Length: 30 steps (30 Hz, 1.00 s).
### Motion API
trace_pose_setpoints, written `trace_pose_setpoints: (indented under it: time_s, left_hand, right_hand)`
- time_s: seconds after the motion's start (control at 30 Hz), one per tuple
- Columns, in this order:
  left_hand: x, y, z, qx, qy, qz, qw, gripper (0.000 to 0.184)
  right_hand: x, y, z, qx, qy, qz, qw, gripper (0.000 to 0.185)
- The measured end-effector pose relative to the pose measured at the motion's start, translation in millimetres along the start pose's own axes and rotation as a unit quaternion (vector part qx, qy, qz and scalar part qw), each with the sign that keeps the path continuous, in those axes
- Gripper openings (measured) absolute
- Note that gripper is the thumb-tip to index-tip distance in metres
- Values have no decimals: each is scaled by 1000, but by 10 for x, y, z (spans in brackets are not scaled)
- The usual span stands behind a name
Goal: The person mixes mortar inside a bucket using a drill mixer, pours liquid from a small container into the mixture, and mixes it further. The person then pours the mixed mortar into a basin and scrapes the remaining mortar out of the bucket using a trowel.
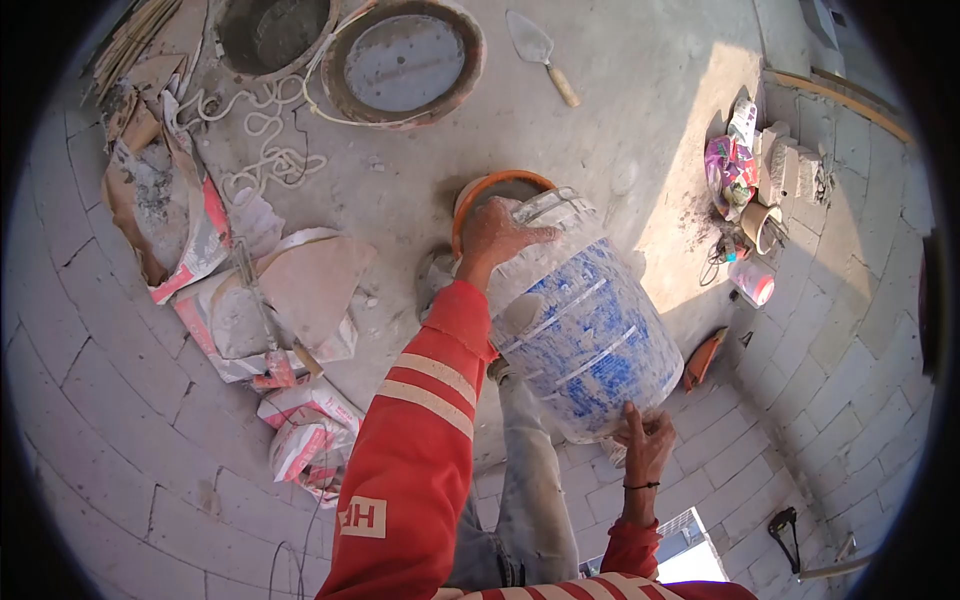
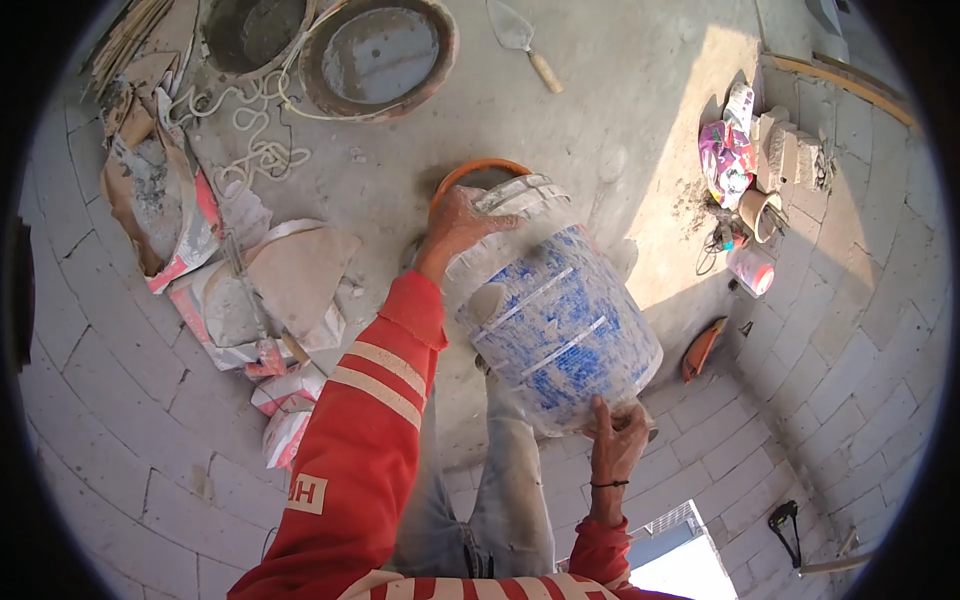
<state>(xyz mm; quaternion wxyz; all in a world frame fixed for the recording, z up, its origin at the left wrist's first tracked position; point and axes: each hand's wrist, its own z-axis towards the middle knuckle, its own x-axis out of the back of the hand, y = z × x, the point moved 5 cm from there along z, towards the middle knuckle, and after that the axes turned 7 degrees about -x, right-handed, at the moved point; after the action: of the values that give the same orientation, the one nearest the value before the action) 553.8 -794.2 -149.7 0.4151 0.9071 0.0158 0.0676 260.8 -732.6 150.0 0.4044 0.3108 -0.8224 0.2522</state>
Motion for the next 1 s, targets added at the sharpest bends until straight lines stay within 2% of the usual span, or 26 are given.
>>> trace_pose_setpoints:
  time_s: [0.07,0.17,0.27,0.37,0.5,0.6,0.7,0.8,0.87,0.97,1.0]
  left_hand:
    - [187,237,-61,38,-58,-54,996,89]
    - [90,-57,78,33,45,-27,998,94]
    - [159,-40,150,39,-28,-51,998,93]
    - [260,103,36,40,31,-30,998,87]
    - [195,200,-55,18,-54,-25,998,73]
    - [39,448,-542,-18,-65,-23,997,59]
    - [-336,483,-996,-102,30,102,989,55]
    - [-744,773,-1482,-173,83,119,974,51]
    - [-1074,895,-1750,-186,90,114,972,45]
    - [-1609,906,-2153,-236,95,191,948,39]
    - [-1769,896,-2301,-265,113,209,935,32]
  right_hand:
    - [-15,-94,-13,28,6,-20,999,42]
    - [-34,-274,-65,19,10,-8,1000,42]
    - [-46,-339,-86,22,16,10,1000,45]
    - [-40,-310,-87,49,21,-12,999,49]
    - [-43,73,-69,-26,44,55,997,51]
    - [-73,672,-64,-88,72,152,982,56]
    - [-170,1761,253,-74,115,214,967,60]
    - [-424,2697,438,-248,50,291,922,65]
    - [-692,3054,533,-295,9,316,902,71]
    - [-1222,3604,604,-341,-53,359,867,79]
    - [-1442,3816,665,-351,-75,373,855,81]
